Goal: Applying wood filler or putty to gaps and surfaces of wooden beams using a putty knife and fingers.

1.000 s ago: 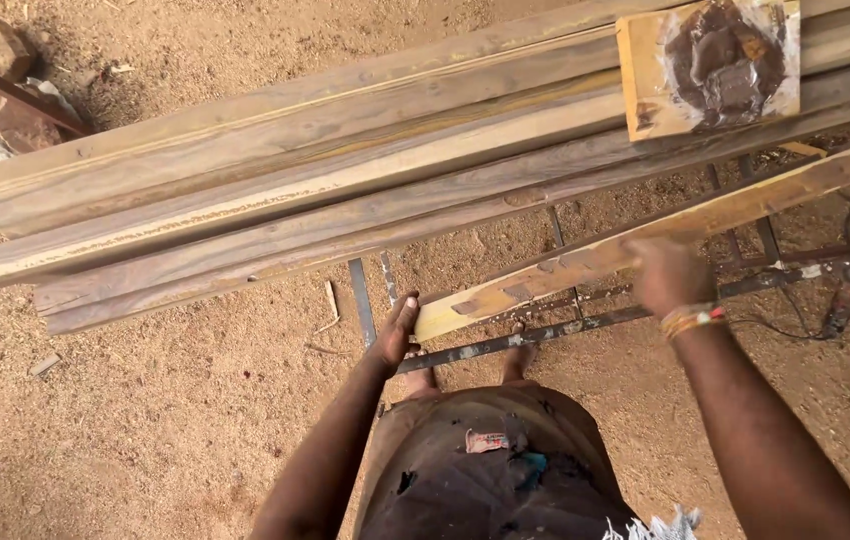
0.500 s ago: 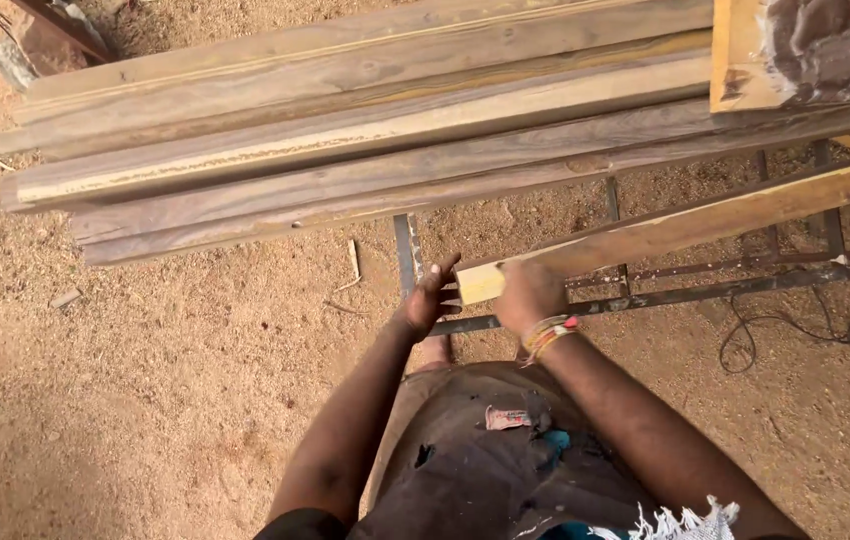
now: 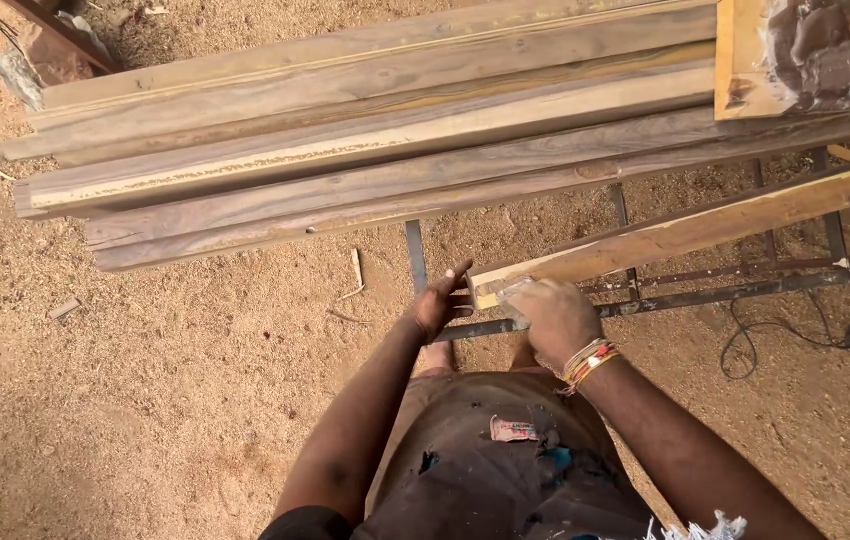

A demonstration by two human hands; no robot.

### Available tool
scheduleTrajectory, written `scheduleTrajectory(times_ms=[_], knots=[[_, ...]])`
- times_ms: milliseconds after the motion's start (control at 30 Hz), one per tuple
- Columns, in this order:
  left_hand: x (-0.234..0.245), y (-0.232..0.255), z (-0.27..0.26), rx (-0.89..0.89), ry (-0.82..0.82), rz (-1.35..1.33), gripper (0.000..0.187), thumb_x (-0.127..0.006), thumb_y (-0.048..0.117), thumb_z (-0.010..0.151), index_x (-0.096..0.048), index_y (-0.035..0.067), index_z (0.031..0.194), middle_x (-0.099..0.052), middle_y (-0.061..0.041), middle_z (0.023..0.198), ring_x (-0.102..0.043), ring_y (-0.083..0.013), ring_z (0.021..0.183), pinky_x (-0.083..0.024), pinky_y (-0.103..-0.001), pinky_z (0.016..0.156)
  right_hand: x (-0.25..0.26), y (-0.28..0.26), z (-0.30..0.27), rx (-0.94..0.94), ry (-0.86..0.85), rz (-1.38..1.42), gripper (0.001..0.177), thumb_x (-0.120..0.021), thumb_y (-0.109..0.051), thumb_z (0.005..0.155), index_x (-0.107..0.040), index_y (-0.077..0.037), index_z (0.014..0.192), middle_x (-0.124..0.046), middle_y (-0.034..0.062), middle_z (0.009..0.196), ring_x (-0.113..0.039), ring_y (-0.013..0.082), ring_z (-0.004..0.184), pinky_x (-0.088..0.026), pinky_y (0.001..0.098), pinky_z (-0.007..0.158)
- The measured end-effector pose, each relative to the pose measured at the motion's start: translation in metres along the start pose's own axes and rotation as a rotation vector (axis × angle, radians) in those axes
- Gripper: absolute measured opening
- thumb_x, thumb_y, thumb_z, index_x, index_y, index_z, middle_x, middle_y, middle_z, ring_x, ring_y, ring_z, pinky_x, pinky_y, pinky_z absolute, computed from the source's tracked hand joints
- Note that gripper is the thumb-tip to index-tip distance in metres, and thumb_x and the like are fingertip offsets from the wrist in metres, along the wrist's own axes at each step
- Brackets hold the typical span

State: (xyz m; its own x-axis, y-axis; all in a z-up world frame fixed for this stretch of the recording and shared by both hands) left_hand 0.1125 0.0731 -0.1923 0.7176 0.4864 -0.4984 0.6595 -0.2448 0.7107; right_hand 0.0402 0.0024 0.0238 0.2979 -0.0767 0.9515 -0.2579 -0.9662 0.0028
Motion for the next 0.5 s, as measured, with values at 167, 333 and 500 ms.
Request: scheduleTrajectory(times_ms=[167, 333, 500], knots=[[0.0, -0.003, -0.003, 0.016, 0.003, 0.011, 0.068, -0.025, 0.059, 0.103, -0.031, 0.025, 0.161, -0.044, -0.022, 0.158, -0.056, -0.0362, 0.125, -0.049, -0.046, 0.105, -0.025, 0.036, 0.006, -0.034, 0.108, -0.031, 0.028, -0.062, -0.008, 0.092, -0.074, -0.022, 0.113, -0.072, -0.0033, 0.121, -0.067, 0.0167, 0.107, -0.055, 0.0393, 0.097], [0.001, 0.0, -0.001, 0.029, 0.005, 0.029, 0.071, -0.024, 0.061, 0.101, -0.032, 0.024, 0.162, -0.044, -0.023, 0.157, -0.056, -0.0375, 0.125, -0.048, -0.047, 0.105, -0.009, 0.063, -0.009, -0.07, 0.113, -0.083, 0.032, -0.064, -0.009, 0.091, -0.072, -0.024, 0.117, -0.072, -0.0042, 0.118, -0.067, 0.0172, 0.109, -0.056, 0.0381, 0.096], [-0.004, 0.007, -0.006, 0.024, -0.002, 0.041, 0.068, -0.027, 0.057, 0.103, -0.031, 0.021, 0.161, -0.043, -0.022, 0.158, -0.057, -0.0375, 0.125, -0.048, -0.047, 0.107, 0.006, 0.164, -0.027, -0.595, -0.135, 0.033, 0.027, -0.059, -0.016, 0.1, -0.073, -0.028, 0.121, -0.074, 0.0021, 0.095, -0.072, 0.0207, 0.08, -0.058, 0.0393, 0.066]])
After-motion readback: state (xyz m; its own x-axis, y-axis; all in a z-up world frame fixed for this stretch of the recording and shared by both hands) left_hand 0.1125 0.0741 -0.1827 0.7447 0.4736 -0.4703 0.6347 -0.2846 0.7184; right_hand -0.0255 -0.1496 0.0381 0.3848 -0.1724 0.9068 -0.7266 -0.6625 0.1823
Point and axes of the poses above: each hand's wrist, its own z-axis towards the middle knuckle, its own x-axis out of the back of the hand, y = z × x, the point moved 10 cm from there along z, towards the middle knuckle
